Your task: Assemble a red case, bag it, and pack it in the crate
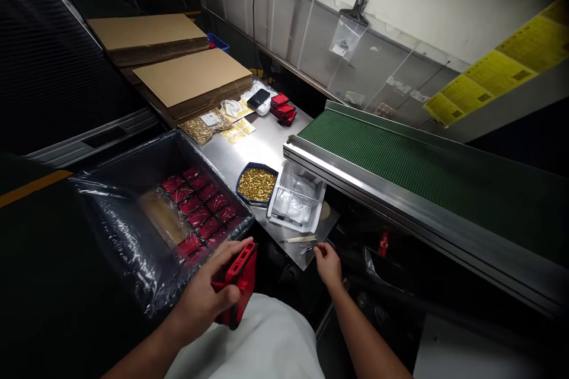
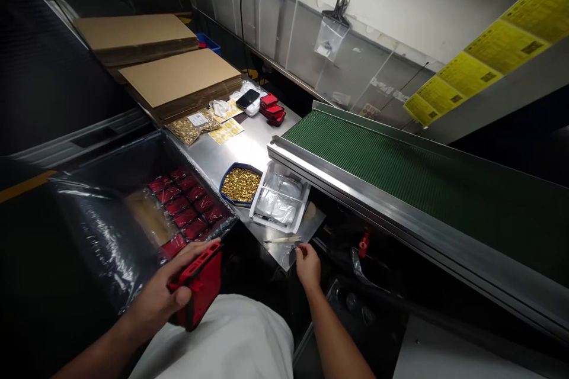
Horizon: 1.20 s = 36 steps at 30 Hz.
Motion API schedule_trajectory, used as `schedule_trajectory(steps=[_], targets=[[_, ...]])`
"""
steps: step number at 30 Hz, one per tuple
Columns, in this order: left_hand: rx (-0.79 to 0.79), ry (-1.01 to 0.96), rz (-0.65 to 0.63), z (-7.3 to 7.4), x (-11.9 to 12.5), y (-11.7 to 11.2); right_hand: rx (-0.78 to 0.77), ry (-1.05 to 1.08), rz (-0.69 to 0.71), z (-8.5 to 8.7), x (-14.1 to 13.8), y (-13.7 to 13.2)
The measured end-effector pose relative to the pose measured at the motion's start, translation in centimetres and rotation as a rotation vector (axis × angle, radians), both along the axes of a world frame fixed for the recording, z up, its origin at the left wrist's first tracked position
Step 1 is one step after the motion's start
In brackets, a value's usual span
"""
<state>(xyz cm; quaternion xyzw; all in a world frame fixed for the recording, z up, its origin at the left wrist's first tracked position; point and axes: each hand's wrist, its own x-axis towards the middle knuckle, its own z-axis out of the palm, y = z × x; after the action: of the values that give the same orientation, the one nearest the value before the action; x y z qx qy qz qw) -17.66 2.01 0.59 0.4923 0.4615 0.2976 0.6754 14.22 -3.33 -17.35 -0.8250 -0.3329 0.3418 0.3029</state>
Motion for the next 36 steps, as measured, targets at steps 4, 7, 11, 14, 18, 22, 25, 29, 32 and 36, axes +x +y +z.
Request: schedule_trajectory(steps=[4,7,11,14,18,22,25,29,32,36], targets=[[-0.611,-0.424,0.269,0.0,0.9,-0.3,-0.144,-0.106,-0.036,-4.0,-0.3,0.5],[-0.691,-0.657,0.35,0.4,1.4,-0.3,-0.303,-0.126,-0.152,-5.8,-0.9,0.7],[-0.621,-0.721,0.342,0.9,1.7,-0.5,-0.387,-0.144,-0.145,-7.8,-2.0,0.4],[-0.59,-0.726,0.328,1.0,1.7,-0.7,-0.398,-0.183,-0.1,-8.5,-2.4,0.3],[-0.582,-0.751,0.294,0.6,1.6,-0.9,-0.428,-0.213,-0.024,-9.0,-2.0,0.5],[-0.544,-0.745,0.296,0.4,1.5,-0.6,-0.348,-0.227,0.095,-8.9,-1.7,0.0],[-0.539,-0.787,0.259,0.2,1.2,-0.3,-0.165,-0.254,0.219,-8.1,-2.1,-0.7],[-0.562,-0.83,0.227,-0.4,0.4,0.1,-0.001,-0.19,0.33,-6.2,-3.2,-1.3],[-0.558,-0.778,0.179,-0.6,-0.2,0.4,0.063,-0.056,0.301,-3.9,-4.5,-0.8],[-0.449,-0.64,0.116,-0.2,-0.6,1.1,0.126,0.191,0.222,1.2,-6.6,0.9]])
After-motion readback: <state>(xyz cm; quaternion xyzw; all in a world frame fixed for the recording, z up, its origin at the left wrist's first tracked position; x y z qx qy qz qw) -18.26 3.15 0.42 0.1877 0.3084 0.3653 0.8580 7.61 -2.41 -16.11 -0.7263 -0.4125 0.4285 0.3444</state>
